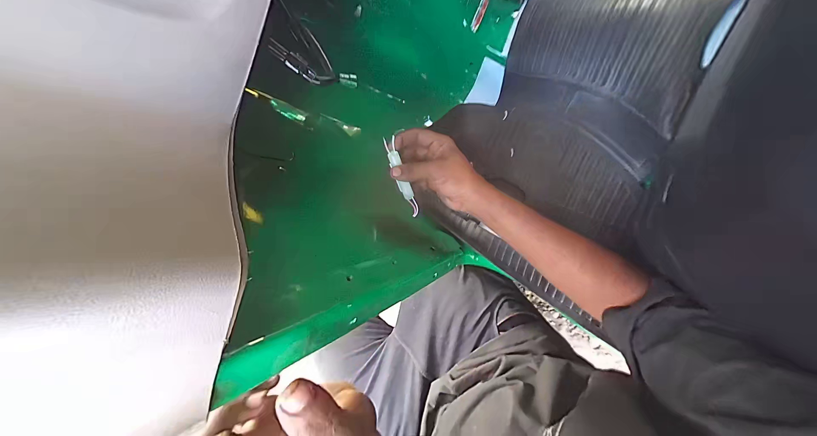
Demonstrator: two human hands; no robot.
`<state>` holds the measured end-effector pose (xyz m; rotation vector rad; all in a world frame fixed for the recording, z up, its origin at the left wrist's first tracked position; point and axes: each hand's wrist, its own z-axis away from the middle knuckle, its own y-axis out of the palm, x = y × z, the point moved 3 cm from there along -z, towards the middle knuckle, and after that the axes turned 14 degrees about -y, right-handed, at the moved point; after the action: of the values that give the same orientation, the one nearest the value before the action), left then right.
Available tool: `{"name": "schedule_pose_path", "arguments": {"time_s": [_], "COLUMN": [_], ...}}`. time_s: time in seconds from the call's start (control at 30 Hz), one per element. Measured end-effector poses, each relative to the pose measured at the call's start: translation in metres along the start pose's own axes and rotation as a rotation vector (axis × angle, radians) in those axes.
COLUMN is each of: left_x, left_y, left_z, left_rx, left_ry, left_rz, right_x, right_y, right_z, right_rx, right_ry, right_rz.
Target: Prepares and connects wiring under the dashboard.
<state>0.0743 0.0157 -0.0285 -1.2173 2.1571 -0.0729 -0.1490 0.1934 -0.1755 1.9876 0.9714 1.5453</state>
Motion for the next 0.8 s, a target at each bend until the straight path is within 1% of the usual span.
{"name": "schedule_pose_path", "arguments": {"time_s": [0.07,0.17,0.23,0.3,0.4,0.47,0.53,0.6,0.67,0.73,0.8], "left_x": [-0.012,-0.028,-0.037,-0.039,-0.043,-0.048,-0.05,-0.049,-0.049,-0.047,-0.046], "left_y": [0.015,0.023,0.036,0.05,0.066,0.072,0.076,0.08,0.081,0.083,0.081], "left_z": [0.001,0.01,0.013,0.011,0.001,0.0,-0.002,-0.007,-0.007,-0.009,-0.009], "left_rx": [0.029,0.188,0.33,0.399,0.4,0.436,0.489,0.509,0.479,0.42,0.376], "left_ry": [0.022,0.018,-0.035,-0.132,-0.235,-0.273,-0.305,-0.321,-0.335,-0.327,-0.288], "left_rz": [-0.04,-0.18,-0.214,-0.179,-0.145,-0.166,-0.184,-0.199,-0.166,-0.05,0.029], "right_x": [0.007,0.017,0.025,0.033,0.043,0.05,0.057,0.064,0.067,0.074,0.079], "right_y": [0.01,0.024,0.032,0.04,0.05,0.055,0.06,0.065,0.07,0.074,0.074], "right_z": [0.0,0.001,0.002,0.007,0.015,0.019,0.022,0.023,0.028,0.031,0.034], "right_rx": [0.09,0.267,0.347,0.385,0.417,0.446,0.507,0.542,0.541,0.554,0.623], "right_ry": [0.028,0.025,0.01,-0.01,-0.022,-0.058,-0.124,-0.208,-0.264,-0.301,-0.284], "right_rz": [-0.061,-0.138,-0.191,-0.231,-0.269,-0.251,-0.2,-0.136,-0.097,-0.064,-0.068]}}
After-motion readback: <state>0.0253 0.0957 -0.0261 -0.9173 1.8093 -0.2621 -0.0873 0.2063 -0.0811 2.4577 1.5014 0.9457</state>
